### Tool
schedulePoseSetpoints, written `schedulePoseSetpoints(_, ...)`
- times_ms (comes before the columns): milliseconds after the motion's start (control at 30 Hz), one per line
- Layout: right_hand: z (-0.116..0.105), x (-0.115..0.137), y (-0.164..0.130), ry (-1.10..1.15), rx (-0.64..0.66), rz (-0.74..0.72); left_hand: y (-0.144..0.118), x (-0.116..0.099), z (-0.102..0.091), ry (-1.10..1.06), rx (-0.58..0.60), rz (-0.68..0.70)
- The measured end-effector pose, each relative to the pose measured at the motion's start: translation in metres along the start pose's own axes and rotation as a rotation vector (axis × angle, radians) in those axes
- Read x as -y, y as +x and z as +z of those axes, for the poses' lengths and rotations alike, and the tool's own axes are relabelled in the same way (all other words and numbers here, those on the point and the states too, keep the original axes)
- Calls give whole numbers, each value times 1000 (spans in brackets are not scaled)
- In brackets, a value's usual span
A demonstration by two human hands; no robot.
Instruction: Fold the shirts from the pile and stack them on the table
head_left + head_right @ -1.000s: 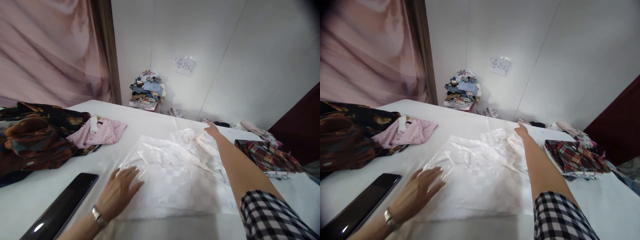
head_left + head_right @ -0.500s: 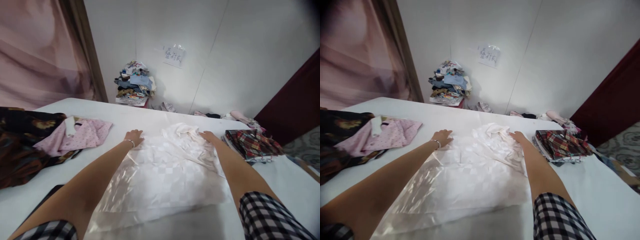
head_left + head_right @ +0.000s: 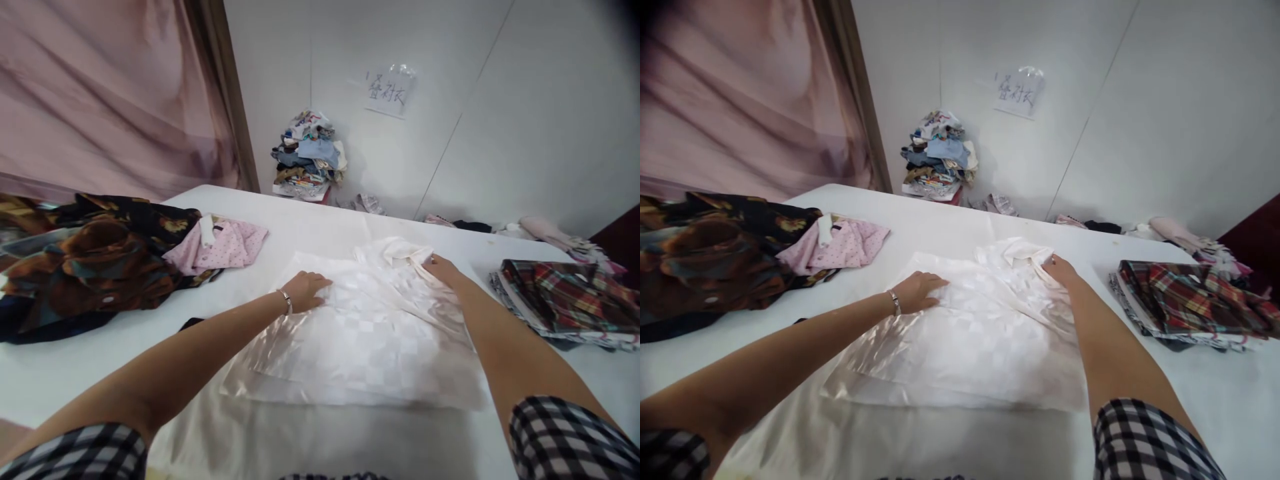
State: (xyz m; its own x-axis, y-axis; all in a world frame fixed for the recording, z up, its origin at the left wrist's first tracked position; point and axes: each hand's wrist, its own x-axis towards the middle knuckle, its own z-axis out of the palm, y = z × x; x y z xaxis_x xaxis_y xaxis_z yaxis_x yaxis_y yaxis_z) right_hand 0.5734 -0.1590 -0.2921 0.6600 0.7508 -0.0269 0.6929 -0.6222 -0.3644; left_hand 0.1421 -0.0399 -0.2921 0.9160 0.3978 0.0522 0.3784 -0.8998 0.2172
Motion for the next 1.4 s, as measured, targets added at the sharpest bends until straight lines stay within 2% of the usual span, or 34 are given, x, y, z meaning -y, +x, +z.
schedulePoseSetpoints(67,-1,4,-4,-10,35,34,-1,-1,-1,-46,-36,-78)
schedulePoseSetpoints(200,-6,3,-10,2,16,89,-10,4,-14,-195,-116,-72)
schedulePoseSetpoints(267,-12,0,-11,26,4,92,-25,8,-20,-236,-153,-100)
schedulePoseSetpoints(367,-21,7,-17,39,-32,67,-53,14,-24,-348,-174,-225)
schedulePoseSetpoints(433,-20,29,-32,75,-81,-8,-66,15,-21,-378,-171,-274)
schedulePoseSetpoints(500,-10,63,-61,188,-82,-179,-71,15,-16,-344,-186,-277)
schedulePoseSetpoints(567,9,103,-101,360,147,-454,-70,12,-11,-312,-214,-297)
schedulePoseSetpoints(600,20,123,-122,412,265,-544,-69,11,-9,-302,-228,-319)
schedulePoseSetpoints(667,41,157,-161,394,443,-632,-68,8,-7,-288,-254,-362)
schedulePoseSetpoints(733,55,181,-189,296,502,-689,-69,5,-7,-272,-271,-398)
schedulePoseSetpoints(800,62,193,-205,173,484,-737,-72,2,-8,-261,-275,-432)
schedulePoseSetpoints(1100,64,191,-242,-106,273,-951,-74,-9,-12,-257,-283,-570)
schedulePoseSetpoints(1167,63,191,-248,-78,288,-971,-75,-10,-12,-251,-290,-594)
schedulePoseSetpoints(1300,60,195,-247,130,391,-997,-81,-11,-13,-227,-280,-659)
schedulePoseSetpoints(1400,60,203,-239,279,491,-921,-89,-14,-13,-214,-227,-671)
